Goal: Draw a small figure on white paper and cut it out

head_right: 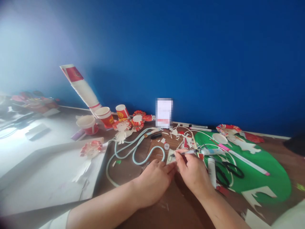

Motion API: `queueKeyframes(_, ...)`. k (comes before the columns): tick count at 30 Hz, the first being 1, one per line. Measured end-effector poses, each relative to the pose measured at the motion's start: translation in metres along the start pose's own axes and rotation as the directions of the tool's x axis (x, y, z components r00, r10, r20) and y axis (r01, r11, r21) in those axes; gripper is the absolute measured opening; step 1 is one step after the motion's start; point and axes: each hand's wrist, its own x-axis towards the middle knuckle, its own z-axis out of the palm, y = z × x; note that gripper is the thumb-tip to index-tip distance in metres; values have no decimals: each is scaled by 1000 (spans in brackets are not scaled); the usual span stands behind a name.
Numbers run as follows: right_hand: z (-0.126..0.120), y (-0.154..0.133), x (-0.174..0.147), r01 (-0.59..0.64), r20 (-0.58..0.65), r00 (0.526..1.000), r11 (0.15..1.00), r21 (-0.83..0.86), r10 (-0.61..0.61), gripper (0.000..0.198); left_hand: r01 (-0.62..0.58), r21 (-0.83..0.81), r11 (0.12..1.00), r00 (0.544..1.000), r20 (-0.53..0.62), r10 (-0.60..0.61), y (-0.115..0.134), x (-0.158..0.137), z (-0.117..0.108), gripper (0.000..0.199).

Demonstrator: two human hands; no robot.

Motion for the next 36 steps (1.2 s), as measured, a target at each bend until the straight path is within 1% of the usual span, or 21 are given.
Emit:
queueKeyframes(11,3,5,1,-29,-33,999,1000,-1,29,33,-6,8,1000,1000,10,6,1,-1,-1,36)
queueKeyframes(21,3,6,2,-53,-34,998,998,-17,52,35,-4,-1,1000,1000,-25,4,0,0,2,38)
queueKeyframes(24,0,4,2,-52,-48,998,999,-8,51,36,0,-1,1000,999,-42,0,1,-1,4,37)
queueKeyframes(29,-4,6,1,-105,-100,989,994,17,106,39,-5,-16,1000,999,-43,4,0,-1,6,39)
queueKeyframes(31,-4,7,1,-95,-105,990,995,11,96,39,-9,-22,1000,999,-41,8,-1,-1,7,40)
queueKeyframes(36,-2,4,0,-23,-109,994,1000,-10,22,39,-6,-23,1000,999,-35,5,-1,-1,8,39)
